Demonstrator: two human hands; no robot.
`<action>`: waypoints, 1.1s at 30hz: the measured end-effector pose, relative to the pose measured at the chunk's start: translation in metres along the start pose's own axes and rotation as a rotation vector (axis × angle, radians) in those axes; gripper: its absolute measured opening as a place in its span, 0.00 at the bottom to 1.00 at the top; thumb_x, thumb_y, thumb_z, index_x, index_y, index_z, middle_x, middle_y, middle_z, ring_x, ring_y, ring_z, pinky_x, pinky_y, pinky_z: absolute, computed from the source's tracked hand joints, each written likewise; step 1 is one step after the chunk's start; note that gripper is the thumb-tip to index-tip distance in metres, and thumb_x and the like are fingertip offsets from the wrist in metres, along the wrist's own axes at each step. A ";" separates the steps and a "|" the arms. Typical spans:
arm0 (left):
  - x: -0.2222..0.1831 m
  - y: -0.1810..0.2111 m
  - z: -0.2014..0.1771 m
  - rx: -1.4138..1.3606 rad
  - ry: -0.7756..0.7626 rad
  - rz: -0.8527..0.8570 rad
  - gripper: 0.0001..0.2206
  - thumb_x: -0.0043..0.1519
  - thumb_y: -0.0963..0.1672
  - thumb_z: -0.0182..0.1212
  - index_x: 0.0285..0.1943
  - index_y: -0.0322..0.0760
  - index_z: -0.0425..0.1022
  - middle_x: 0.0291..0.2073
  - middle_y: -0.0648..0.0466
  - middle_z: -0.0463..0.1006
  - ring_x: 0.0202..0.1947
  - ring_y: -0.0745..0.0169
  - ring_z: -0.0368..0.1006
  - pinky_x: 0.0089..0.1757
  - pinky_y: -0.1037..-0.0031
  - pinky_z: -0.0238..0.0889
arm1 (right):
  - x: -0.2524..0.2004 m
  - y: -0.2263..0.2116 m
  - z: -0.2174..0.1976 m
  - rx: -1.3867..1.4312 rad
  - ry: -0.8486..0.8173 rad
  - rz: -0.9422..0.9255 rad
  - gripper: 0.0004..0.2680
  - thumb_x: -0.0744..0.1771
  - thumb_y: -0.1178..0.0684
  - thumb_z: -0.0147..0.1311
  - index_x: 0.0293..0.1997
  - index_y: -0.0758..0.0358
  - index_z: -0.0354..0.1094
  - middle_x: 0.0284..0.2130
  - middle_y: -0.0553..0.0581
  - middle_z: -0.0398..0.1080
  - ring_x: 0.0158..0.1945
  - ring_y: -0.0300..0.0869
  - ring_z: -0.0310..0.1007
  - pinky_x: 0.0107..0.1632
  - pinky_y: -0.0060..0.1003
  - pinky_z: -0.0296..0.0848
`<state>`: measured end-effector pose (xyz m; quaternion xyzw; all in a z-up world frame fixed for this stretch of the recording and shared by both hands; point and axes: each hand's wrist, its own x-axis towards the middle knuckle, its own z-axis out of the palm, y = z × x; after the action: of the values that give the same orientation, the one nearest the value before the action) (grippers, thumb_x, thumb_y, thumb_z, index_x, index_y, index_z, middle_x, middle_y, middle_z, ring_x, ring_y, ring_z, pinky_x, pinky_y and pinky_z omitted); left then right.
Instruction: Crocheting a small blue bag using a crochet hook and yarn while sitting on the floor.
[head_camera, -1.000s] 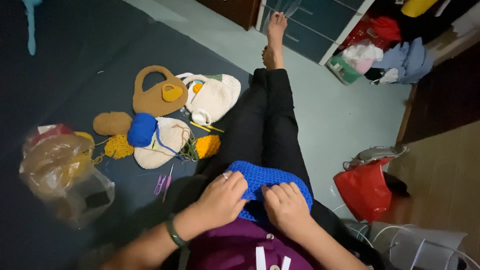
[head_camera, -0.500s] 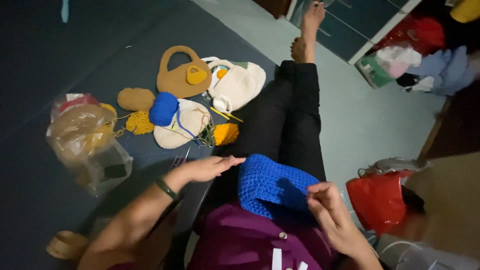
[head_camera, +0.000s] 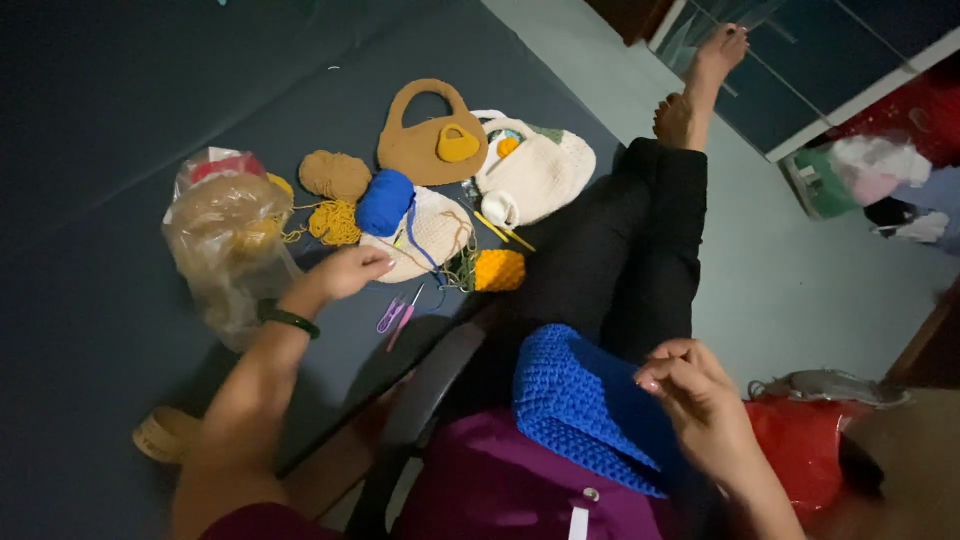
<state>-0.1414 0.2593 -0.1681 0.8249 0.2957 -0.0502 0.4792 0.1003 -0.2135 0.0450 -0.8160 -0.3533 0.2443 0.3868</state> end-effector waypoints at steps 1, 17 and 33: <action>-0.005 -0.001 0.001 -0.002 0.001 -0.001 0.13 0.66 0.47 0.55 0.45 0.32 0.79 0.30 0.56 0.77 0.29 0.67 0.67 0.33 0.75 0.63 | 0.002 -0.001 0.000 -0.001 -0.002 0.000 0.03 0.64 0.63 0.59 0.35 0.64 0.78 0.45 0.54 0.71 0.44 0.39 0.76 0.46 0.33 0.78; -0.062 -0.122 0.077 0.154 -0.608 -0.811 0.12 0.63 0.47 0.61 0.44 0.34 0.82 0.35 0.52 0.84 0.32 0.62 0.77 0.39 0.71 0.69 | 0.030 -0.025 0.030 -0.616 -0.150 -0.056 0.07 0.66 0.56 0.53 0.46 0.58 0.70 0.42 0.55 0.75 0.37 0.43 0.80 0.42 0.35 0.80; 0.072 -0.044 0.110 0.025 0.843 0.016 0.05 0.62 0.43 0.57 0.43 0.38 0.77 0.36 0.47 0.82 0.37 0.40 0.77 0.40 0.58 0.69 | 0.041 -0.019 0.047 -0.546 -0.225 0.083 0.11 0.65 0.48 0.57 0.52 0.50 0.73 0.40 0.49 0.74 0.39 0.40 0.79 0.46 0.34 0.79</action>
<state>-0.0837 0.2172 -0.2870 0.7813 0.4587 0.2919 0.3064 0.0870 -0.1522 0.0282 -0.8714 -0.4129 0.2448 0.1009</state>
